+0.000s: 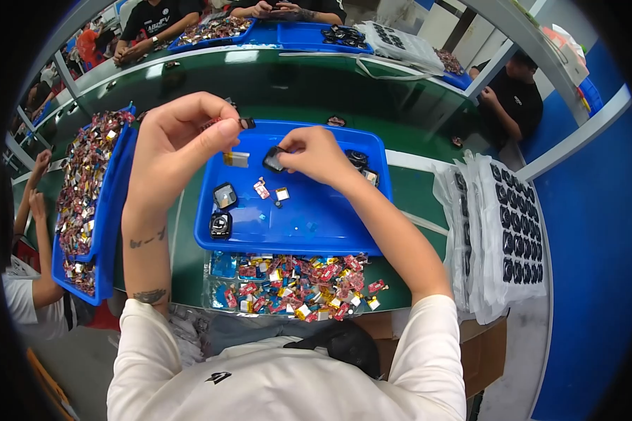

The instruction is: The user is assembling small electronic camera or sensor modules at a factory conveyor belt.

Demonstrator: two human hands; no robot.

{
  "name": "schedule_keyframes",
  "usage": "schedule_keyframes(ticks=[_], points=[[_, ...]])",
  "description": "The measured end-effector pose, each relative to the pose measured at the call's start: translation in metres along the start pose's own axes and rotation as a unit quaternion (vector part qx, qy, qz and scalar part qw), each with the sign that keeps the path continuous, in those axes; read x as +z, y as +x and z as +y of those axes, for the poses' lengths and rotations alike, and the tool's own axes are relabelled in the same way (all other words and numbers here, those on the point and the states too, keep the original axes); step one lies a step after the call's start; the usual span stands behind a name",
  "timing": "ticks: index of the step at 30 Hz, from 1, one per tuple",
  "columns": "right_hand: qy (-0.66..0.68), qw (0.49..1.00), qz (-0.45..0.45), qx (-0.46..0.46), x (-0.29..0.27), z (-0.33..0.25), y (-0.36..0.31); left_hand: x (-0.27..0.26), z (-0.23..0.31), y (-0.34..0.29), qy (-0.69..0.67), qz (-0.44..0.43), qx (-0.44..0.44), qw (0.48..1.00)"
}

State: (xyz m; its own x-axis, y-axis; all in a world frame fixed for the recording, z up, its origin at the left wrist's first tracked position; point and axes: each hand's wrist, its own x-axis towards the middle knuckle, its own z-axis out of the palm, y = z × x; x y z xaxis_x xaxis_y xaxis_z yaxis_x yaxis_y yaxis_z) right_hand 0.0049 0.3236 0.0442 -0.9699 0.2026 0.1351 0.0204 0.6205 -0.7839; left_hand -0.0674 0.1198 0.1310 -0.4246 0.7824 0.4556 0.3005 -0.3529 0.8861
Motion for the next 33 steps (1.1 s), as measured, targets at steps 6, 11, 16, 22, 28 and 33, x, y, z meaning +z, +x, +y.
schedule_keyframes(ticks=[6,11,16,22,28,33], points=[[0.346,0.93,0.125,-0.007,-0.027,-0.017,-0.024,0.014,-0.016,0.006,0.028,0.014,-0.032,0.999],[0.325,0.931,0.159,-0.048,-0.017,-0.051,-0.039,0.026,-0.031,0.005,0.103,0.059,-0.05,0.992],[0.277,0.946,0.154,-0.067,-0.012,-0.05,-0.046,0.037,-0.032,0.007,0.178,0.11,-0.06,0.976],[0.241,0.955,0.159,-0.069,-0.008,-0.048,-0.046,0.036,-0.036,0.007,0.196,0.116,-0.058,0.972],[0.232,0.95,0.19,-0.094,-0.005,-0.049,-0.047,0.034,-0.039,0.007,0.172,0.121,-0.053,0.976],[0.217,0.955,0.183,-0.081,-0.005,-0.052,-0.05,0.037,-0.039,0.006,0.168,0.125,-0.054,0.976]])
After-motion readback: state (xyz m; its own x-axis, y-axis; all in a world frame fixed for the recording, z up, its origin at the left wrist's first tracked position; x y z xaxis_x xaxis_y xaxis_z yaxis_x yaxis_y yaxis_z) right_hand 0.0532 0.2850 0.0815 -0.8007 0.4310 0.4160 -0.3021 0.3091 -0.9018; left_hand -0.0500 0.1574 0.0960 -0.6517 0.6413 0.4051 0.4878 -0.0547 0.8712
